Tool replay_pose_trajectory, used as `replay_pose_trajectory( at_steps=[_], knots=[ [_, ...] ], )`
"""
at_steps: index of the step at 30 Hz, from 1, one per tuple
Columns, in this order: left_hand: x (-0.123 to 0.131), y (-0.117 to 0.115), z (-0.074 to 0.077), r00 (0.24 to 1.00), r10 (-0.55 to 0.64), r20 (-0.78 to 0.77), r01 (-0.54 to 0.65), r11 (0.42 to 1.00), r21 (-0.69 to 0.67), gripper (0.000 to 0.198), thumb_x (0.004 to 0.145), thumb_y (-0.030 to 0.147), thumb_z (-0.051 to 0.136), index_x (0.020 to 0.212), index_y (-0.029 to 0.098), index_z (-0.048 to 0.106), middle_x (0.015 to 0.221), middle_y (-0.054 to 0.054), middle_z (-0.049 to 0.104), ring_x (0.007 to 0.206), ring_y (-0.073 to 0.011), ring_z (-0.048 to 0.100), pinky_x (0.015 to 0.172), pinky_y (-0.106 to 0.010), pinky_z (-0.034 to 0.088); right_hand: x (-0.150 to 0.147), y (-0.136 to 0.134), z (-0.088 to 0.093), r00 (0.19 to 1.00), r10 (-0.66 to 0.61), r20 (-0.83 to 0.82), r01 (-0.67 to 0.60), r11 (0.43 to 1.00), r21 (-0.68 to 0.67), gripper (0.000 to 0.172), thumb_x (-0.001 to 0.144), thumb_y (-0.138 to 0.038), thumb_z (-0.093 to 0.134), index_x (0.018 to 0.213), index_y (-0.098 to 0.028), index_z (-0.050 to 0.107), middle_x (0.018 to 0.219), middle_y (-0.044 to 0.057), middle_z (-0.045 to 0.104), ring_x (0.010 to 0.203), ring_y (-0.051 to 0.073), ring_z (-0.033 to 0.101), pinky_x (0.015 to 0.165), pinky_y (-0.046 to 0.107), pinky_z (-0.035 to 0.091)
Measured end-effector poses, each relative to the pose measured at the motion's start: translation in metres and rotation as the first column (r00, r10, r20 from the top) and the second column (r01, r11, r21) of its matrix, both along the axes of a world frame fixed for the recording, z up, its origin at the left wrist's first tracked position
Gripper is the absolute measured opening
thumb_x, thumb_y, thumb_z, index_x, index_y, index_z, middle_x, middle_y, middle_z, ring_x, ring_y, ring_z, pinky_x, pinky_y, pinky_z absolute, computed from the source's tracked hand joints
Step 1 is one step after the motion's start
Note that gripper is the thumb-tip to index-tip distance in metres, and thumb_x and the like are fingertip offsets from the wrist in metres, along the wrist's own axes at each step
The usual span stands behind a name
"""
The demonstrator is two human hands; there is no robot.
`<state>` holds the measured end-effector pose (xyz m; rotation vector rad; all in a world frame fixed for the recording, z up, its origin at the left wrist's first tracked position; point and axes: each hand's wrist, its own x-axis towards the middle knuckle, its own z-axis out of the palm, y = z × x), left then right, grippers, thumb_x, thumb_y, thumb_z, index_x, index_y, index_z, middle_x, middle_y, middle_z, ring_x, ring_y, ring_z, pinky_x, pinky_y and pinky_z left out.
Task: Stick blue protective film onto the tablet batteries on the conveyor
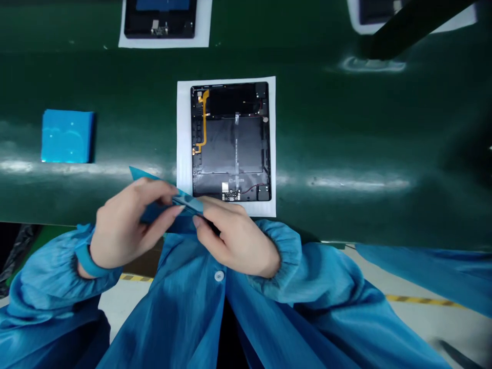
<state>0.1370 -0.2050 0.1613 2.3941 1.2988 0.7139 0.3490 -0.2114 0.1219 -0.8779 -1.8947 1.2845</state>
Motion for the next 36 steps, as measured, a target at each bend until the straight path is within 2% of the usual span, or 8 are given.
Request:
replay_pose_trajectory(
  at_steps=[3,6,14,17,21,27,30,36],
  knots=[
    [-0.014,0.005,0.003,0.988,0.040,-0.149,-0.023,0.993,0.113,0.043,0.086,0.023,0.079,0.125,0.019,0.065,0.087,-0.002,0.060,0.075,-0.0133,0.059,0.068,-0.026,0.049,-0.003,-0.004,-0.004,1.000,-0.023,-0.015,0.023,1.000,0.019,0.026,0.099,-0.009,0.045,0.112,-0.018,0.065,0.103,0.005,0.070,0.100,0.016,0.069,0.092,0.031,0.060],
    [-0.030,0.011,0.011,0.971,0.016,-0.237,0.021,0.988,0.153,0.027,0.080,0.026,0.085,0.105,0.026,0.075,0.088,-0.004,0.058,0.077,-0.0178,0.056,0.067,-0.032,0.046,-0.004,-0.009,-0.008,0.999,-0.034,-0.042,0.036,0.997,0.063,0.034,0.098,-0.006,0.046,0.124,-0.017,0.064,0.122,0.009,0.068,0.113,0.015,0.067,0.099,0.028,0.057],
    [-0.026,0.023,0.021,0.978,-0.158,-0.134,0.151,0.987,-0.058,0.013,0.086,0.010,0.076,0.093,0.019,0.071,0.091,-0.001,0.066,0.076,-0.0105,0.063,0.071,-0.024,0.053,0.014,0.000,-0.001,0.966,-0.253,0.057,0.249,0.966,0.069,0.006,0.093,-0.019,0.069,0.098,-0.017,0.069,0.087,-0.001,0.075,0.075,0.009,0.071,0.075,0.020,0.059],
    [-0.017,0.043,0.011,0.986,-0.134,-0.101,0.131,0.991,-0.036,0.018,0.089,0.022,0.075,0.106,0.019,0.069,0.096,-0.003,0.067,0.081,-0.0123,0.065,0.074,-0.024,0.055,0.026,0.018,0.008,0.947,-0.307,0.098,0.295,0.948,0.120,0.006,0.089,-0.018,0.075,0.085,-0.018,0.070,0.081,-0.002,0.077,0.069,0.009,0.071,0.066,0.019,0.057],
    [-0.013,0.078,-0.013,0.999,-0.025,-0.033,0.024,0.999,-0.032,0.072,0.090,0.051,0.072,0.147,0.015,0.047,0.119,-0.013,0.061,0.079,-0.0144,0.059,0.071,-0.029,0.055,0.054,0.059,0.003,0.878,-0.446,0.171,0.448,0.894,0.032,0.011,0.082,-0.025,0.082,0.078,-0.020,0.072,0.070,-0.002,0.074,0.057,0.011,0.066,0.054,0.023,0.055],
    [-0.012,0.099,-0.055,0.956,-0.292,0.043,0.295,0.945,-0.140,0.015,0.098,0.033,0.063,0.100,0.019,0.069,0.085,-0.001,0.069,0.076,-0.0125,0.062,0.072,-0.026,0.046,0.083,0.110,-0.036,0.847,-0.528,0.063,0.486,0.719,-0.497,0.028,0.064,-0.034,0.093,0.072,-0.016,0.073,0.057,0.000,0.066,0.044,0.007,0.054,0.041,0.018,0.044],
    [-0.013,0.100,-0.070,0.899,-0.436,0.042,0.435,0.877,-0.204,0.019,0.098,0.039,0.064,0.095,0.023,0.074,0.089,-0.001,0.074,0.083,-0.0145,0.064,0.074,-0.029,0.041,0.083,0.113,-0.043,0.824,-0.560,0.089,0.521,0.687,-0.506,0.030,0.061,-0.035,0.095,0.069,-0.016,0.073,0.054,-0.001,0.065,0.042,0.007,0.053,0.038,0.017,0.042],
    [-0.012,0.101,-0.079,0.893,-0.448,0.036,0.441,0.859,-0.260,0.024,0.092,0.048,0.070,0.097,0.026,0.076,0.089,-0.001,0.074,0.083,-0.0162,0.061,0.074,-0.031,0.034,0.090,0.107,-0.046,0.813,-0.573,0.106,0.570,0.744,-0.348,0.019,0.064,-0.019,0.091,0.069,-0.016,0.073,0.050,-0.001,0.063,0.038,0.010,0.054,0.037,0.021,0.046]
  ],
)
